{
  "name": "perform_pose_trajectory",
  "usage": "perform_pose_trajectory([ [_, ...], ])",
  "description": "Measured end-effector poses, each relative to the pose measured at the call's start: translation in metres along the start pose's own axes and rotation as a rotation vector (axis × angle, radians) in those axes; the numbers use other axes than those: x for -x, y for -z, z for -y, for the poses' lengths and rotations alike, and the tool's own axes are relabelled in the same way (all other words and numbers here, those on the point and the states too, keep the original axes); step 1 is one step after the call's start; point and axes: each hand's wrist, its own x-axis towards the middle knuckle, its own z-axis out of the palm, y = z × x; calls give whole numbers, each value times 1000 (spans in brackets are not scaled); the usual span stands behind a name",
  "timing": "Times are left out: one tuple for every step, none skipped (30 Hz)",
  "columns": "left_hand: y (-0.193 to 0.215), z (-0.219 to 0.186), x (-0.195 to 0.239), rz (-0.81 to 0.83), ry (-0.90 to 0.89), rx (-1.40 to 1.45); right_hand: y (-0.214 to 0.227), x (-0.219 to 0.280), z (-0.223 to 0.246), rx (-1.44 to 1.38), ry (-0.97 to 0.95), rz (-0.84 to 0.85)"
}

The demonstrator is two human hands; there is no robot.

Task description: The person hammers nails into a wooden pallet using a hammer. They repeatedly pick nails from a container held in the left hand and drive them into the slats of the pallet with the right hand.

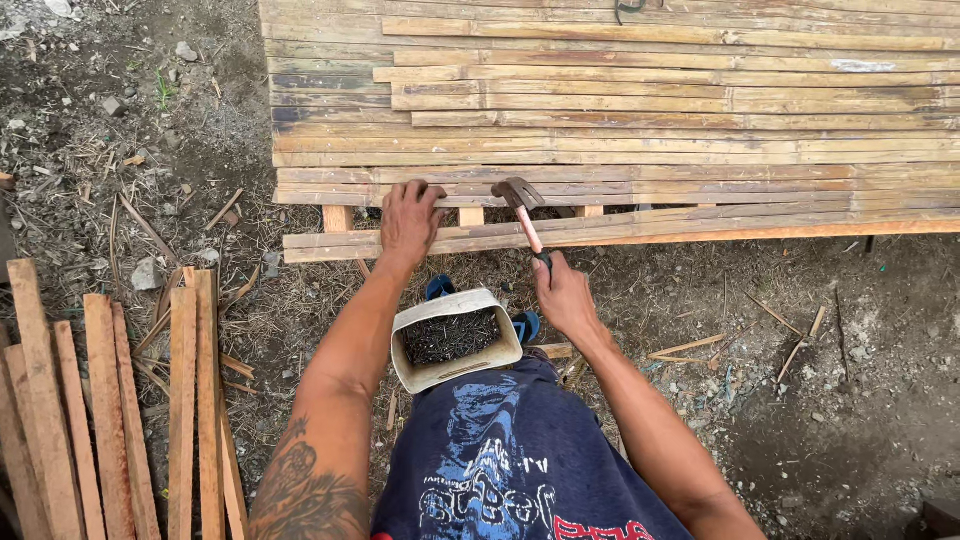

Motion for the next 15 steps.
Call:
perform_pose_trajectory([
  [2, 3, 5, 7, 13, -47, 0, 5, -1, -15, -12, -1],
  [3, 5, 11, 8, 19, -23, 0, 12, -2, -29, -23, -2],
  [4, 5, 18, 8, 25, 1, 0, 20, -3, -44, -34, -2],
  [4, 7, 13, -10, 29, 20, 3, 16, 0, -50, 7, -23],
  [3, 8, 6, -27, 36, 17, 6, 14, 2, -57, 48, -43],
  [1, 7, 11, -22, 43, 15, 4, 20, 5, -70, 69, -54],
  [-1, 6, 16, -16, 50, 13, 1, 26, 8, -120, 108, -79],
  [-4, 6, 12, -34, 54, 6, 0, 20, 11, -168, 159, -113],
  [-6, 7, 8, -51, 58, -1, -1, 13, 14, -216, 210, -147],
  [-8, 8, 13, -54, 66, -6, -5, 12, 16, -129, 174, -108],
  [-10, 8, 17, -48, 71, -17, -10, 7, 17, -43, 139, -69],
  [-13, 7, 20, -51, 72, -27, -14, 0, 16, 46, 110, -36],
  [-15, 6, 23, -55, 74, -36, -16, -4, 12, 28, 78, -8],
  [-13, 7, 20, -60, 80, -32, -17, -11, 11, 6, 51, 14],
  [-9, 7, 17, -66, 87, -28, -17, -15, 8, -16, 24, 37],
])
